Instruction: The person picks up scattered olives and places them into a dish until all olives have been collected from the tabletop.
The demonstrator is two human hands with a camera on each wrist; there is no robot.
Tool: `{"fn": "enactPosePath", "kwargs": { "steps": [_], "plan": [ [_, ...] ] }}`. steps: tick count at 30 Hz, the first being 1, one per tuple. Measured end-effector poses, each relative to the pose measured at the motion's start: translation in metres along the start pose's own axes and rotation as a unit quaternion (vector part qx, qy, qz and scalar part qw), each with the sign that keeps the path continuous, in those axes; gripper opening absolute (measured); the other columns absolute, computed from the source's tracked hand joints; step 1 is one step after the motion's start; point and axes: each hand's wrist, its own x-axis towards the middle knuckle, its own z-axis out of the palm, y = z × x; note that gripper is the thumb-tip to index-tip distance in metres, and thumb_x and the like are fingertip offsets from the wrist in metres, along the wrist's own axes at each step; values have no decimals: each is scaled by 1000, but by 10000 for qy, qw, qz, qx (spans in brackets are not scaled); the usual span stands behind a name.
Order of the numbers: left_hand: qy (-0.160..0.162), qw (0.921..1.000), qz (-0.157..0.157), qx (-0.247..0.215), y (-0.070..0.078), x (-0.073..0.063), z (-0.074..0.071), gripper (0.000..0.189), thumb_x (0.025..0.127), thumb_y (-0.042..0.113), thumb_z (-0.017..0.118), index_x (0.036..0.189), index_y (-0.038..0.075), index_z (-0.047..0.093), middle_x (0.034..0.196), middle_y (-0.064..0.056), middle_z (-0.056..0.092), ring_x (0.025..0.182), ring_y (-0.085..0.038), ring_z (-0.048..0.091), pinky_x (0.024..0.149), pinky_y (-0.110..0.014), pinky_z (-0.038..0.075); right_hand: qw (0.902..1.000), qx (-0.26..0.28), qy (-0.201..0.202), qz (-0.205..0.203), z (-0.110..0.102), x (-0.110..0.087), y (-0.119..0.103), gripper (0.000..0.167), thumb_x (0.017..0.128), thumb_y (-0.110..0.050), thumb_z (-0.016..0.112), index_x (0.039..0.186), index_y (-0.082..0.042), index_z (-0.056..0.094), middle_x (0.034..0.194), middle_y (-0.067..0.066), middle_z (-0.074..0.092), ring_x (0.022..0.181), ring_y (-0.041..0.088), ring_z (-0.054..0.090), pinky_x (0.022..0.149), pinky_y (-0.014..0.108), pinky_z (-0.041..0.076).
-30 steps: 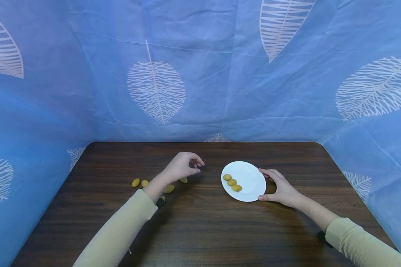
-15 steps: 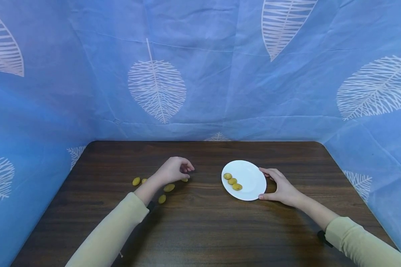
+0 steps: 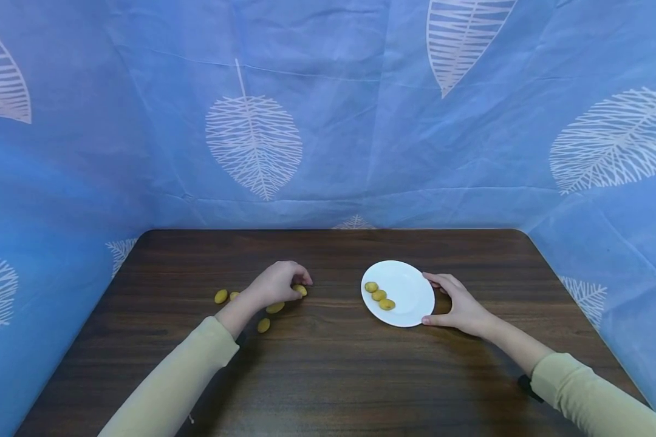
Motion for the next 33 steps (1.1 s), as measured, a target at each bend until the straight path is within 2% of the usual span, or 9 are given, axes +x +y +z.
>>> {"fn": "enactPosePath", "kwargs": {
  "steps": [13, 21, 27, 33],
  "plan": [
    [60, 9999, 14, 85, 2, -2, -1, 15, 95, 6, 80, 110, 10, 79, 108, -4, 77, 101, -20, 71, 91, -40, 60, 10000, -23, 43, -32, 1, 0, 1, 98, 79, -24, 96, 156, 5, 44, 146, 24, 51, 131, 42, 51, 104, 12, 41],
    [241, 9995, 206, -1, 4, 6, 5, 16, 95, 9, 81, 111, 11, 79, 112, -4, 78, 104, -20, 73, 92, -38, 61, 10000, -47, 33, 7, 1, 0, 1, 98, 79, -24, 97, 156, 4, 44, 147, 24, 51, 131, 41, 51, 104, 13, 42],
    [356, 9986, 399, -1, 15, 17, 6, 16, 94, 9, 81, 110, 10, 79, 112, -3, 78, 102, -19, 73, 92, -37, 61, 10000, -9, 24, 11, 0, 0, 2, 98, 79, -24, 96, 157, 4, 43, 146, 23, 51, 129, 40, 51, 102, 10, 40],
    [398, 9972, 627, -22, 34, 31, 7, 16, 94, 9, 81, 110, 9, 80, 111, -4, 79, 103, -19, 73, 92, -37, 61, 10000, -22, 23, 29, 0, 0, 0, 98, 80, -25, 96, 157, 4, 43, 146, 23, 51, 130, 40, 50, 103, 11, 41]
  ]
}}
